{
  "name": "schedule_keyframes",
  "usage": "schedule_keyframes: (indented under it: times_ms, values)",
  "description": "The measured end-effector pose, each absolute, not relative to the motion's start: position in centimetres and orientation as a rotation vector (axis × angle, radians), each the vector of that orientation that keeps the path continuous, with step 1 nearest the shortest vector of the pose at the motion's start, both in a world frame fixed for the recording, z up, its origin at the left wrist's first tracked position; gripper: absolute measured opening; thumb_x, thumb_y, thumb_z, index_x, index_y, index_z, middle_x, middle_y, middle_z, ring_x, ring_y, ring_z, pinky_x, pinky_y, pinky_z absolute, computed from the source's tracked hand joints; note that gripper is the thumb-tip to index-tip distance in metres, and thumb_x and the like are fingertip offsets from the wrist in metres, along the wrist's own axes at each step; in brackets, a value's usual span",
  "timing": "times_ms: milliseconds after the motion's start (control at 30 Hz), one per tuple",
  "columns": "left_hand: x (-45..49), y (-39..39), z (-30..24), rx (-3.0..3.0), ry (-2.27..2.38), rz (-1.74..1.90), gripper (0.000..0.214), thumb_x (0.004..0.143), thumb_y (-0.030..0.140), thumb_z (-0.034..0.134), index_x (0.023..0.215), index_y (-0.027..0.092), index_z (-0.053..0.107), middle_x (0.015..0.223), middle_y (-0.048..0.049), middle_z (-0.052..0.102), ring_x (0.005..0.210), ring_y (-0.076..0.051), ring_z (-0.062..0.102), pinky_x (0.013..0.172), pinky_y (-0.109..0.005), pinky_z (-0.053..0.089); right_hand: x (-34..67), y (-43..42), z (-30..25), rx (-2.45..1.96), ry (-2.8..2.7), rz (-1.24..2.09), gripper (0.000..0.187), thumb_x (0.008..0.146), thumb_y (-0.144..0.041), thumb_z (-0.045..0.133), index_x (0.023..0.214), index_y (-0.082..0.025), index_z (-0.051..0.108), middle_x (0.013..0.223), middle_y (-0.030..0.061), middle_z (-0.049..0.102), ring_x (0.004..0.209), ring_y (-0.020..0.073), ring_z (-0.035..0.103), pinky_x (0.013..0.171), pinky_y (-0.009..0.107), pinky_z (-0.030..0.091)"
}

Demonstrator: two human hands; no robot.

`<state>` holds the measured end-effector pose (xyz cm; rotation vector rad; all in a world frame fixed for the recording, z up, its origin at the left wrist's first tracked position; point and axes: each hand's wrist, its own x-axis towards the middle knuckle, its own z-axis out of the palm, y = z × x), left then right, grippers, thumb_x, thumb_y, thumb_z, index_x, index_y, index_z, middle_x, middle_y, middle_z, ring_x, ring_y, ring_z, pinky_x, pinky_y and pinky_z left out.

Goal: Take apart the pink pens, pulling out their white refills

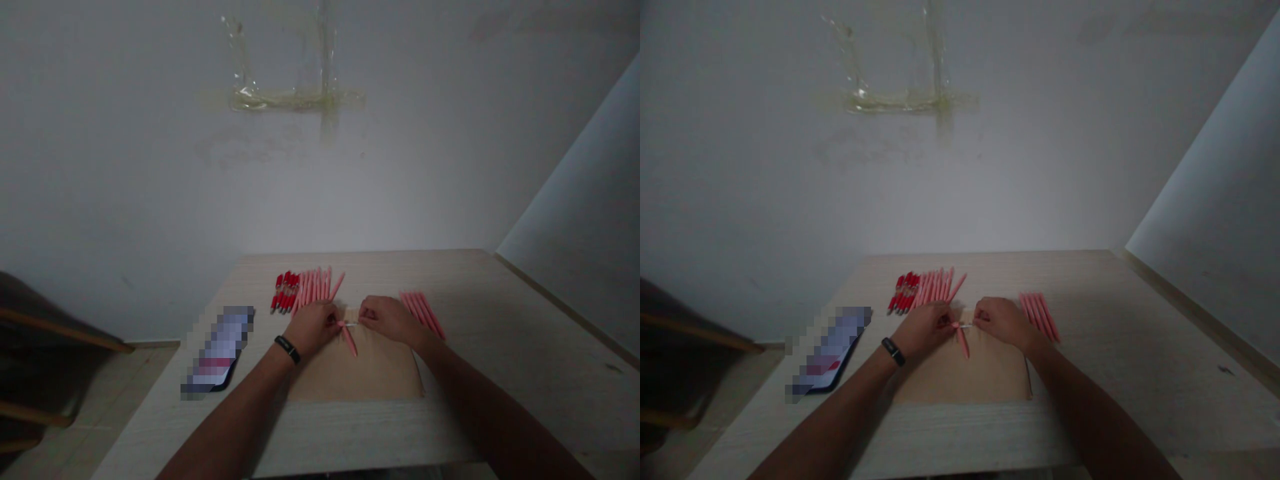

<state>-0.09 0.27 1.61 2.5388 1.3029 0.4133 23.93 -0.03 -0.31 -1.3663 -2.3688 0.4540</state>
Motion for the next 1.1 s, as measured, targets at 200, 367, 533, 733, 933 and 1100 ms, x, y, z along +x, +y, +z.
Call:
schedule_keyframes:
  times_ms: [200, 367, 533, 733, 933, 1100]
  values:
    - [0.0, 0.2, 1.6, 2.515, 1.329, 0.433, 0.019, 0.084, 0.036, 0.065, 0.081, 0.018, 0.064, 0.084, -0.0031, 0.066, 0.075, -0.016, 0.058, 0.061, -0.024, 0.035, 23.6, -0.2, -0.1, -1.316, -2.386, 0.418, 0.015, 0.089, -0.031, 0.061, 0.085, -0.018, 0.068, 0.080, 0.0019, 0.064, 0.071, 0.0135, 0.055, 0.062, 0.024, 0.030]
    - [0.1, 0.1, 1.4, 2.513, 1.347, 0.468, 0.021, 0.084, 0.039, 0.065, 0.081, 0.018, 0.064, 0.084, -0.0036, 0.067, 0.074, -0.016, 0.058, 0.062, -0.024, 0.035, 23.2, -0.5, 0.1, -1.319, -2.377, 0.429, 0.017, 0.090, -0.034, 0.061, 0.088, -0.019, 0.068, 0.081, 0.0021, 0.065, 0.072, 0.0140, 0.055, 0.063, 0.024, 0.031]
    - [0.4, -0.1, 1.5, 2.509, 1.313, 0.494, 0.020, 0.084, 0.038, 0.065, 0.082, 0.018, 0.065, 0.083, -0.0033, 0.066, 0.074, -0.015, 0.058, 0.062, -0.024, 0.035, 22.8, -0.8, 0.2, -1.263, -2.349, 0.494, 0.024, 0.092, -0.041, 0.059, 0.088, -0.020, 0.069, 0.080, 0.0020, 0.065, 0.071, 0.0141, 0.055, 0.062, 0.024, 0.032]
    - [0.7, -0.2, 1.9, 2.513, 1.195, 0.522, 0.021, 0.087, 0.038, 0.062, 0.081, 0.018, 0.066, 0.083, -0.0033, 0.066, 0.076, -0.015, 0.058, 0.064, -0.023, 0.036, 22.4, -0.9, 0.3, -1.232, -2.311, 0.549, 0.028, 0.092, -0.046, 0.059, 0.086, -0.020, 0.069, 0.080, 0.0019, 0.066, 0.069, 0.0140, 0.056, 0.062, 0.024, 0.034]
    - [0.7, 0.0, 1.5, 2.510, 1.168, 0.537, 0.014, 0.083, 0.033, 0.067, 0.083, 0.019, 0.067, 0.084, -0.0024, 0.065, 0.079, -0.015, 0.058, 0.065, -0.023, 0.038, 22.1, -0.9, 0.3, -1.189, -2.293, 0.639, 0.028, 0.090, -0.046, 0.061, 0.087, -0.020, 0.070, 0.081, 0.0025, 0.068, 0.071, 0.0144, 0.059, 0.063, 0.024, 0.037]
    - [0.8, -0.2, 1.7, 2.495, 1.170, 0.575, 0.016, 0.086, 0.035, 0.065, 0.086, 0.019, 0.067, 0.086, -0.0024, 0.066, 0.079, -0.015, 0.059, 0.066, -0.023, 0.038, 22.2, -0.8, 0.3, -1.175, -2.258, 0.652, 0.026, 0.090, -0.043, 0.062, 0.086, -0.019, 0.069, 0.078, 0.0017, 0.067, 0.068, 0.0131, 0.057, 0.061, 0.023, 0.037]
